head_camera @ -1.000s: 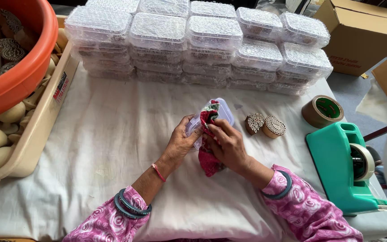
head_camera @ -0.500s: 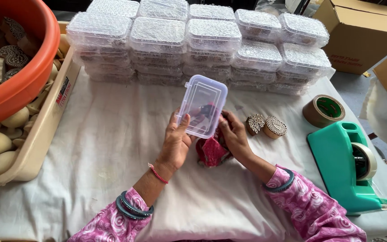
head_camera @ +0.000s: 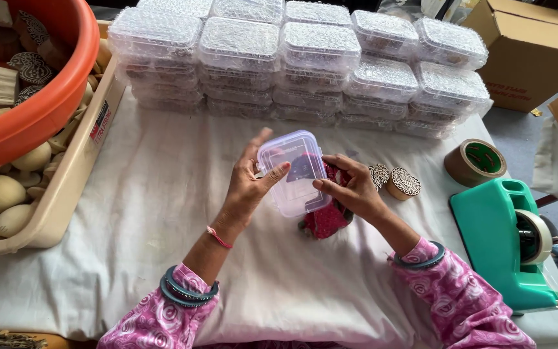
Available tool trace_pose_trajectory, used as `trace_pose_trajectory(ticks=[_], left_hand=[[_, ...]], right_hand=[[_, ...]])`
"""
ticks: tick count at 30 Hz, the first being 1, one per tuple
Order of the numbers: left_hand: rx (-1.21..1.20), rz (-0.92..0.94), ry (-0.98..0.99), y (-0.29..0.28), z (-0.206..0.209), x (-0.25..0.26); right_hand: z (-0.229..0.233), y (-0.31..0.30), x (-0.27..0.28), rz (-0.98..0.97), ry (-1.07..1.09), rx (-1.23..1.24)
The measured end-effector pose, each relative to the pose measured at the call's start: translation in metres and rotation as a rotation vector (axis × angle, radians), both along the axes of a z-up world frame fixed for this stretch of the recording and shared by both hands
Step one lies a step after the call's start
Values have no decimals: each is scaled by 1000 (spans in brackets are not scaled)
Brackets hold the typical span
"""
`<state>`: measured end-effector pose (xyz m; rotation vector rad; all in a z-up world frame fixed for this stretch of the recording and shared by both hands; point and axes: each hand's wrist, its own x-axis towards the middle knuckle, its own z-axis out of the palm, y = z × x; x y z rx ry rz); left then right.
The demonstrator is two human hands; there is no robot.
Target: The person wipes a clear plastic container with a cloth, places two decorative wooden items inside, and closes the lid. They then wrap the container in bubble wrap and secure it with clear tape using a tape dispenser.
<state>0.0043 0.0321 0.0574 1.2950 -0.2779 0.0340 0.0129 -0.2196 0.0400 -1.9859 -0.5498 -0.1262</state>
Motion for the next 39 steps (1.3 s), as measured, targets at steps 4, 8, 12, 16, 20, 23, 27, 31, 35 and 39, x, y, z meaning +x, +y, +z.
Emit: trace_pose_trajectory(ticks=[4, 8, 12, 16, 20, 23, 27, 31, 35, 39], left_hand=[[-108, -49, 111, -2, -32, 11], [-355, 77, 281, -10, -42, 10], [-572, 186, 358, -6, -38, 13], [-599, 186, 379, -8, -40, 10], [-673, 184, 426, -11, -48, 12], [-695, 214, 401, -6, -52, 15], [-661, 271, 359, -5, -43, 14], [-604, 292, 371, -8, -52, 14], [-422, 321, 373, -9, -61, 15], [-318, 363, 446, -11, -39, 9]], right_hand=[[19, 8, -7, -35, -214, -58], [7, 14, -10, -255, -222, -34], [-10, 10, -6, -313, -204, 98], [-1, 20, -16, -268, -336, 57], [-7, 33, -34, -195, -448, -96], [-10, 38, -44, -120, -465, -178], [-8, 32, -44, 125, -541, -237], [0, 25, -41, 194, -559, -163], [15, 7, -30, -72, -501, -95], [39, -3, -13, 98, -195, -477]])
